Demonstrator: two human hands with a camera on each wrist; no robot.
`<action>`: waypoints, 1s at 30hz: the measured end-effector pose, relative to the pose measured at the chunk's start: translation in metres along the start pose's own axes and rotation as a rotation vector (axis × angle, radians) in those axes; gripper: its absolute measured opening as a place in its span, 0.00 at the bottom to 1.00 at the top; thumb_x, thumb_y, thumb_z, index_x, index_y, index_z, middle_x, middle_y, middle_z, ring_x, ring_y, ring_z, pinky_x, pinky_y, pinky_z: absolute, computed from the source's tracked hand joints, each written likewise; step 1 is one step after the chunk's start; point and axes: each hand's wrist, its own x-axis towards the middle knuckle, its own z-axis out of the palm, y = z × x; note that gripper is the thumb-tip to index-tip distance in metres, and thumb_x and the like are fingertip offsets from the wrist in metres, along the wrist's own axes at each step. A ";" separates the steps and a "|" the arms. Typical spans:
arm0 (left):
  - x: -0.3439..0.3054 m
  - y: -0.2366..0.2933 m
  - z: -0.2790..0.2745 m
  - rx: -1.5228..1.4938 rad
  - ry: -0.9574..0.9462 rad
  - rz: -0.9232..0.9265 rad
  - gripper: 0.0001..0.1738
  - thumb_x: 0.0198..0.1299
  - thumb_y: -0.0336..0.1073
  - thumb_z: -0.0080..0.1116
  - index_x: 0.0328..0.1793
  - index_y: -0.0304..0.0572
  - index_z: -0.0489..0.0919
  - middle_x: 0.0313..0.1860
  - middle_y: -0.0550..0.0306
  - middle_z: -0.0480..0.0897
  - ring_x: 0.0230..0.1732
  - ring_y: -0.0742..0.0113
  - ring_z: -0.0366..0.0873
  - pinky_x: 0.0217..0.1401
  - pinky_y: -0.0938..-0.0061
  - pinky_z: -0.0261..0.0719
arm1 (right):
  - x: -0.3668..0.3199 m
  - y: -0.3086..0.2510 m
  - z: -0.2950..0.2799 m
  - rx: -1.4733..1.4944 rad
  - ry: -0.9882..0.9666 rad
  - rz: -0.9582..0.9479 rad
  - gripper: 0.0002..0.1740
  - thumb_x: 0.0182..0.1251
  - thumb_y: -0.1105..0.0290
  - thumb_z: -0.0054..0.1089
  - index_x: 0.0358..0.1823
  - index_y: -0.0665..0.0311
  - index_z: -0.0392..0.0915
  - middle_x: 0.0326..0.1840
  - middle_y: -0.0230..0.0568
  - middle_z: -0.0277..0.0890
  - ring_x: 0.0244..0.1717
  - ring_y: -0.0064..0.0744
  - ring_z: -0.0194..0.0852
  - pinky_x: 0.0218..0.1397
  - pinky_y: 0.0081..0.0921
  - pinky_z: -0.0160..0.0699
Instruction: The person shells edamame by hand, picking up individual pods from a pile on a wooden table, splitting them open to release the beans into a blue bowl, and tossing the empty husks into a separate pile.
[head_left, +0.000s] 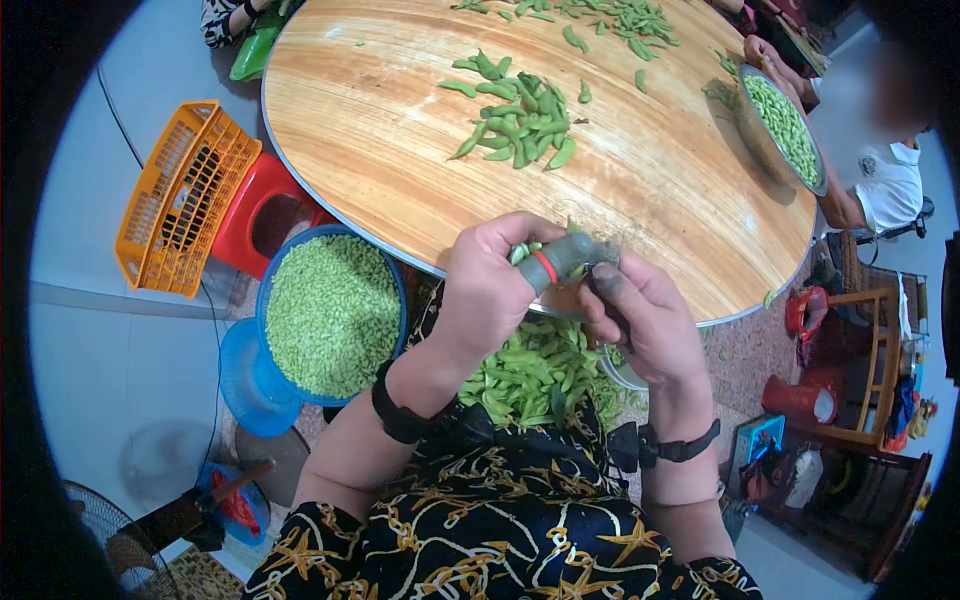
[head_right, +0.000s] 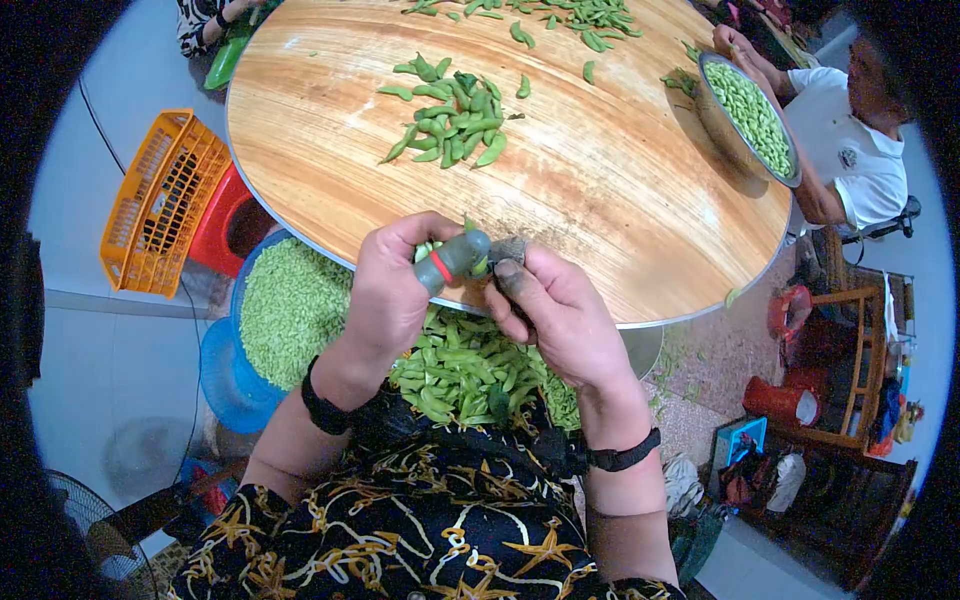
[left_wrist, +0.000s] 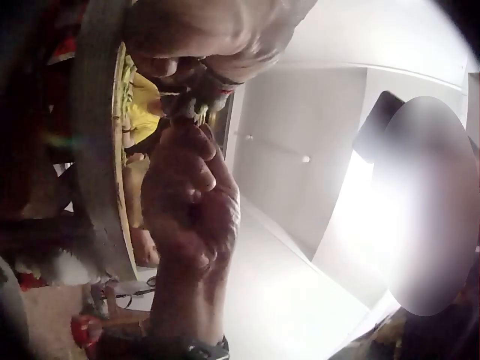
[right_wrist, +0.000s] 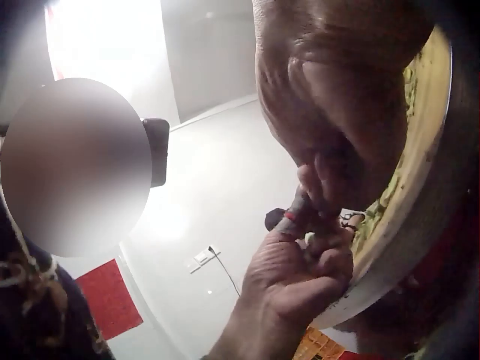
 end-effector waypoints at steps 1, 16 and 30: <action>0.000 -0.001 0.002 0.002 0.001 0.001 0.04 0.55 0.25 0.55 0.35 0.33 0.79 0.31 0.60 0.80 0.33 0.78 0.74 0.37 0.82 0.73 | 0.000 0.001 0.000 0.065 0.007 0.014 0.10 0.71 0.67 0.41 0.36 0.64 0.69 0.20 0.26 0.63 0.18 0.12 0.54 0.21 0.11 0.54; -0.005 -0.001 0.008 -0.386 -0.070 -0.167 0.10 0.55 0.31 0.60 0.43 0.39 0.75 0.33 0.61 0.79 0.24 0.79 0.71 0.24 0.87 0.66 | -0.002 0.009 0.002 0.377 -0.023 0.061 0.10 0.70 0.66 0.45 0.43 0.65 0.71 0.20 0.27 0.65 0.16 0.11 0.54 0.18 0.09 0.53; -0.002 0.000 -0.002 0.096 0.028 0.018 0.07 0.56 0.29 0.55 0.40 0.38 0.81 0.25 0.65 0.77 0.27 0.77 0.72 0.32 0.80 0.70 | 0.002 0.007 0.011 -0.202 0.299 -0.144 0.13 0.72 0.63 0.40 0.42 0.64 0.72 0.19 0.24 0.63 0.16 0.12 0.53 0.21 0.11 0.52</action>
